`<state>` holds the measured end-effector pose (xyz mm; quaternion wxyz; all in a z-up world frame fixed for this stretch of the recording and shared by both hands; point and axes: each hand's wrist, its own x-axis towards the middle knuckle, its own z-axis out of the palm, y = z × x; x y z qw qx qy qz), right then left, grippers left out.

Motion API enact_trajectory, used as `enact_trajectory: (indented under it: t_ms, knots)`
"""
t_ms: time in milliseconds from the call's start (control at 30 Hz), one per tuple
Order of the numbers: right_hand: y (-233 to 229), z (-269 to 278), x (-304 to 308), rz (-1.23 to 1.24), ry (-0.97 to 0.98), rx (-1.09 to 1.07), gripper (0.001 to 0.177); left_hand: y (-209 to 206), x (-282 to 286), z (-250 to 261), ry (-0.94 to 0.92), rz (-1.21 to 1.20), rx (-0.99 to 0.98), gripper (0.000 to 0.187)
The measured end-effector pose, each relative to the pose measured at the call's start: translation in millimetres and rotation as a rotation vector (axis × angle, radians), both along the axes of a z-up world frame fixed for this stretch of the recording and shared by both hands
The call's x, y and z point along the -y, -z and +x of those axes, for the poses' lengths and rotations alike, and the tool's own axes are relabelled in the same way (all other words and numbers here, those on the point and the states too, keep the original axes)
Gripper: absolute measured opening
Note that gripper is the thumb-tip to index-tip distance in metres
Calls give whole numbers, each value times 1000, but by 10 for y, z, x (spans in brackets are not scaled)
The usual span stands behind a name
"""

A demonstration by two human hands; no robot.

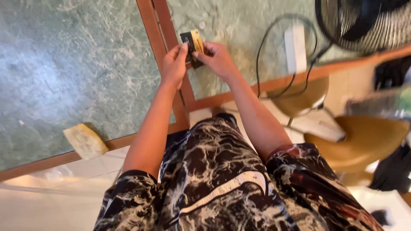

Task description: Wiping a table surface with a cloth.

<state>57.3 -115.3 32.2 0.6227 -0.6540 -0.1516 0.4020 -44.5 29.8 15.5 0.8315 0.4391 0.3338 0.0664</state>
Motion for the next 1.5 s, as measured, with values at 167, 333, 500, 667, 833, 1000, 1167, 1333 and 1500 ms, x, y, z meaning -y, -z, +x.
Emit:
enact_trajectory:
  t_ms: [167, 333, 500, 667, 833, 1000, 1167, 1333, 1500]
  knots:
    - [-197, -519, 150, -15, 153, -45, 26, 180, -13, -327, 165, 153, 117, 20]
    - [-233, -901, 369, 197, 304, -246, 28, -43, 54, -457, 312, 61, 122, 18]
    - [-242, -1210, 894, 173, 508, -268, 26, -348, 424, -459, 513, -26, 102, 21]
    - [-357, -1487, 1544, 315, 648, -291, 24, -518, 979, -407, 702, -39, 123, 21]
    - [-542, -1877, 2253, 327, 804, -245, 26, -514, 1786, -417, 905, -19, 140, 22]
    - [-652, -2455, 3141, 422, 1047, -226, 28, -413, 2858, -627, 1083, -47, 254, 24]
    - [-1002, -3072, 4272, 467, 1245, -171, 26, -988, 4087, -874, 1334, -100, 282, 25]
    - [-1164, -3616, 5386, 523, 1392, -79, 27, -1319, 5355, -1210, 1473, -123, 292, 26]
    - [-1335, -4062, 6262, 462, 1461, -85, 28, -1394, 6376, -1548, 1582, -98, 253, 29]
